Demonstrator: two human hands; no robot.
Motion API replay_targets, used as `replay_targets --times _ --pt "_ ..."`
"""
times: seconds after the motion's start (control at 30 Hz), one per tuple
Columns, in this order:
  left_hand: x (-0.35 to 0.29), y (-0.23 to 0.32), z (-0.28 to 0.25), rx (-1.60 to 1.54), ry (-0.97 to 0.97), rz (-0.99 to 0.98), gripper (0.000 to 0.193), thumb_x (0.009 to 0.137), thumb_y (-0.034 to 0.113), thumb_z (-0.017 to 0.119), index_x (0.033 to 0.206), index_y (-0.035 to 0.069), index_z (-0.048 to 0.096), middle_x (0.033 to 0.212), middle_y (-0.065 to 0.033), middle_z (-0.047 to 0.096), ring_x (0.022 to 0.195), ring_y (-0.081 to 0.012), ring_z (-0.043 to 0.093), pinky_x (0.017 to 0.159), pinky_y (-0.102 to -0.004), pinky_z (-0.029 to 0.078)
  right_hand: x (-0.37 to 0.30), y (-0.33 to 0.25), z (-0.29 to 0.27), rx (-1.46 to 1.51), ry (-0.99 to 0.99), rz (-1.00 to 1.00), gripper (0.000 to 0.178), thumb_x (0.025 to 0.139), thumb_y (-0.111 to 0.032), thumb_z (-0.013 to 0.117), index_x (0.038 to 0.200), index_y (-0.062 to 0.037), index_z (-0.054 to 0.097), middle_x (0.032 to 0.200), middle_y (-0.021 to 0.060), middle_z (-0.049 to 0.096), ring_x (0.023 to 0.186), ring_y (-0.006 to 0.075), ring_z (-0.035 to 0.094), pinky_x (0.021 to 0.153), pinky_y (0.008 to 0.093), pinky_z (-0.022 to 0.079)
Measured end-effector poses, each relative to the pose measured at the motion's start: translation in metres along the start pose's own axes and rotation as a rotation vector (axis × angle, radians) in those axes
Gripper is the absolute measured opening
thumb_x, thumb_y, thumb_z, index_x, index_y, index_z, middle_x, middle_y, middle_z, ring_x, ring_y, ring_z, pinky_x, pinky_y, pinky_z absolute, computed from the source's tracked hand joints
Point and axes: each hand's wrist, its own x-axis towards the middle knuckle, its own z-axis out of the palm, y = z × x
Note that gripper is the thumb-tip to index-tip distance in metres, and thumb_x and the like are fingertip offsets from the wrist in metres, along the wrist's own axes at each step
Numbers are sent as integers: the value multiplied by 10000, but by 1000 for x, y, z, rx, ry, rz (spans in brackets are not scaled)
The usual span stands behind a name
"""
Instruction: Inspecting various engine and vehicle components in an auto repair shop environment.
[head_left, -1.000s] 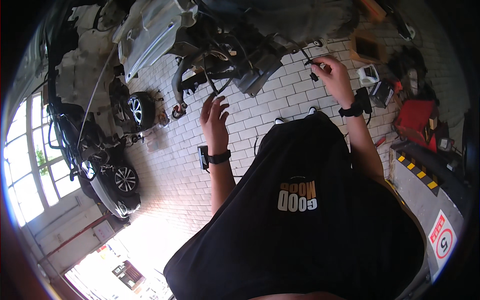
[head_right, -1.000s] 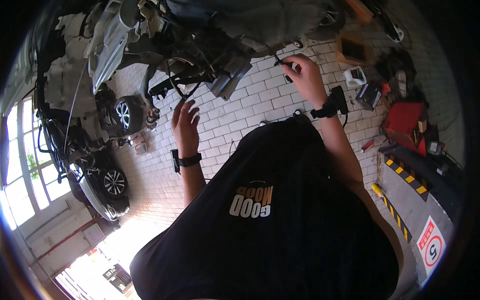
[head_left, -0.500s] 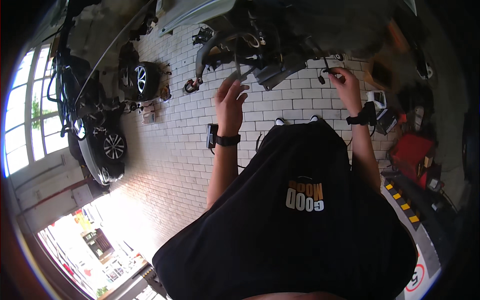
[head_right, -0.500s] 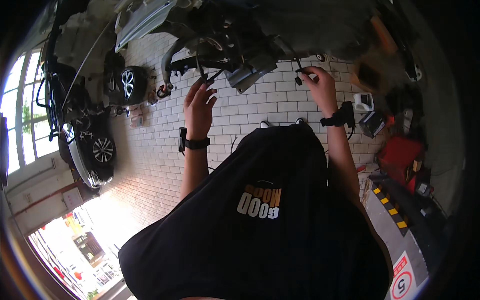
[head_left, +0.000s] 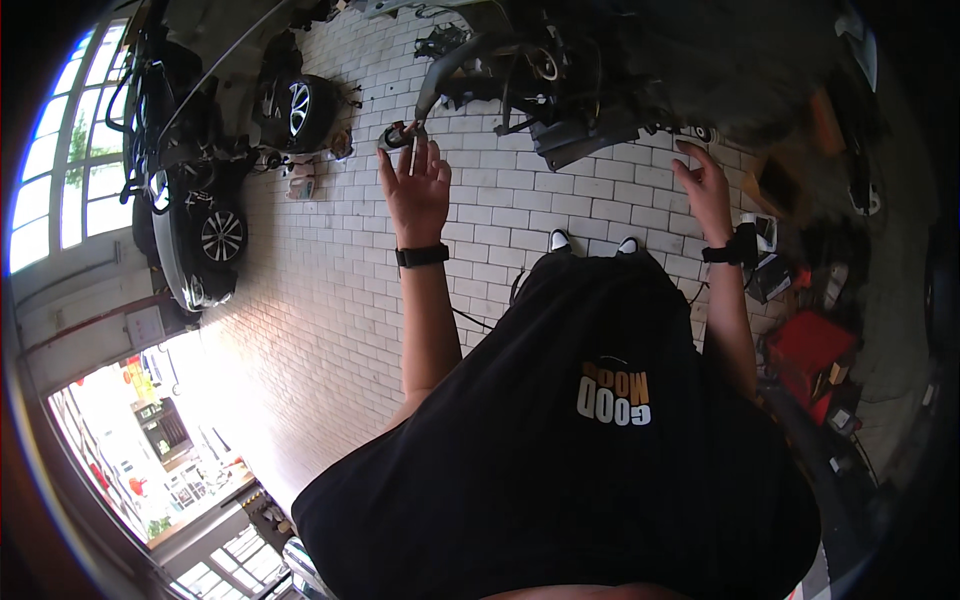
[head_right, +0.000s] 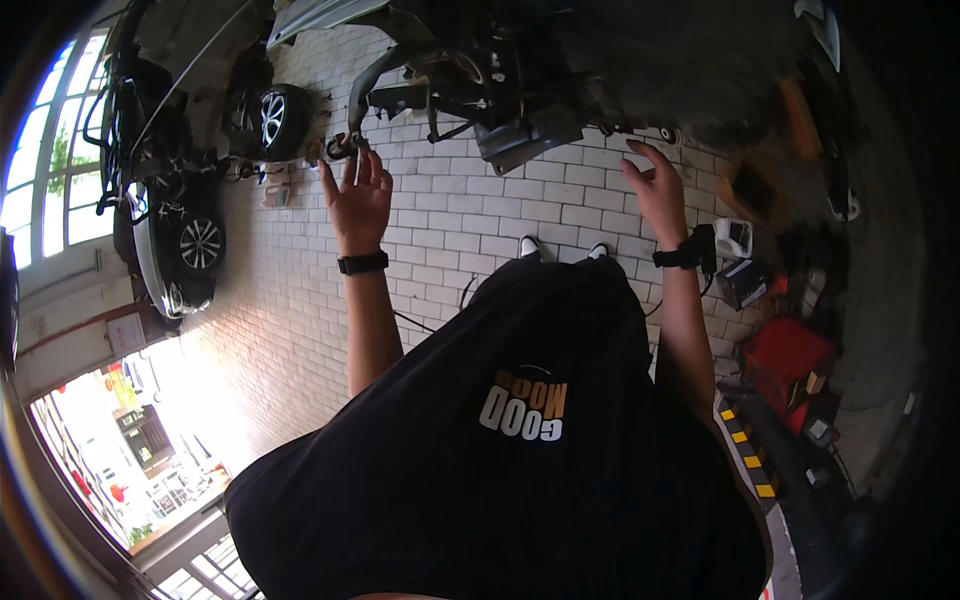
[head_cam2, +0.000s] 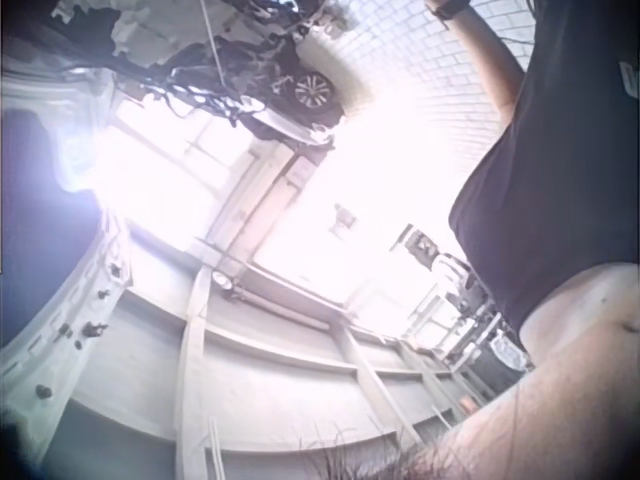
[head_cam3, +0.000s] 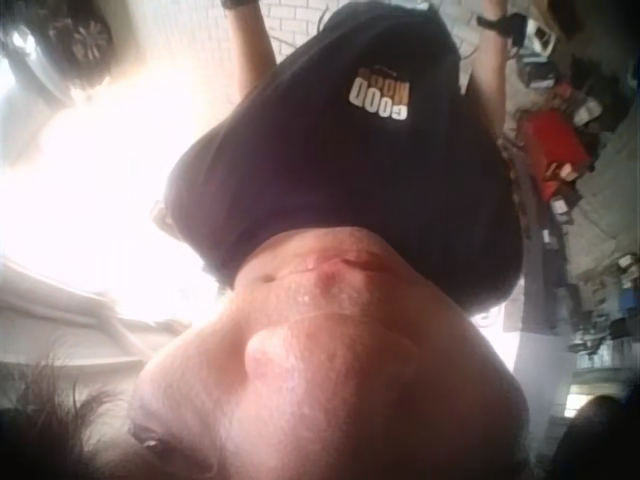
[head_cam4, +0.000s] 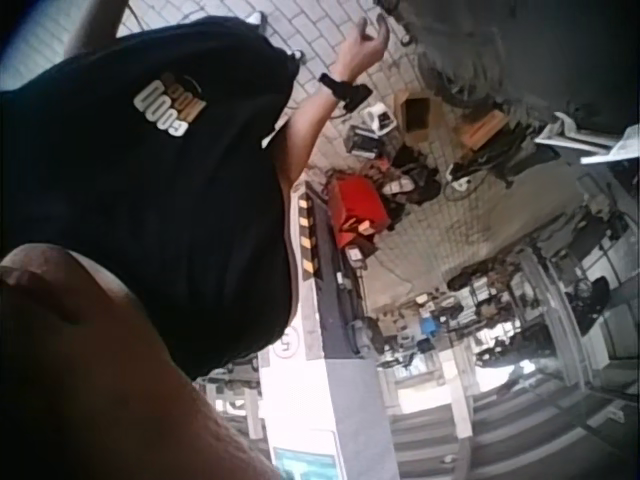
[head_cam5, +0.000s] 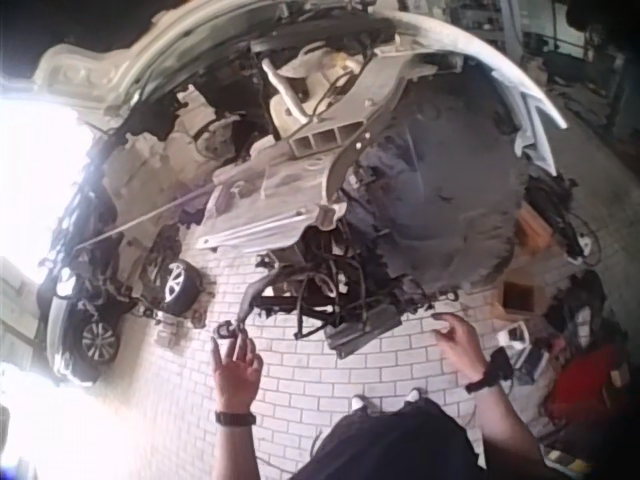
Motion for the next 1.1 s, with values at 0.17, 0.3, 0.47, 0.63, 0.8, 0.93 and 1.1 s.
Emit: replay_targets --times 0.17,0.3,0.47,0.63,0.8,0.93,1.1 --pt "1 7 -5 -2 -19 32 379 941 385 621 1148 68 598 1145 -62 646 985 -178 613 763 -292 486 2 -3 -2 5 0 -47 349 881 -225 699 1199 -90 650 797 24 654 581 77 504 576 257 421" --pt "1 13 -9 33 -89 80 383 949 388 599 1120 46 615 1110 -77 651 1030 -185 606 800 -293 480 -2 -6 -5 -9 61 -45 312 897 -221 686 1177 -85 664 692 -5 579 584 62 457 562 240 375" --pt "-4 22 -13 111 -91 108 340 968 376 570 1134 82 616 1140 -59 653 992 -178 596 773 -296 466 -13 -27 -10 85 177 -98 266 931 -173 649 1149 -21 653 740 -18 578 655 54 488 604 227 387" --pt "-13 31 -8 205 -30 103 549 957 561 466 1120 60 621 1152 -86 644 1019 -229 579 840 -350 450 -38 -97 -4 333 -6 -183 236 957 -105 582 1134 44 629 957 41 663 871 92 612 806 216 458" --pt "5 51 -35 247 -186 -25 628 964 612 370 1137 67 630 1159 -110 644 1038 -257 586 863 -385 450 -56 -142 55 297 -430 -168 218 953 -102 566 1117 17 646 947 44 664 844 93 621 763 235 477" --pt "25 61 -52 163 -424 -183 611 967 600 364 1233 98 590 1239 -97 613 1064 -252 569 859 -378 438 -64 -187 142 384 -491 -68 258 951 -121 578 1171 7 621 919 23 646 886 92 623 766 221 473" --pt "34 80 -61 236 -670 -314 645 948 580 428 1347 78 498 1323 -65 539 1116 -226 527 854 -355 413 -63 -239 236 578 -236 25 341 948 -168 589 1243 -1 549 991 12 623 652 29 413 570 192 333"
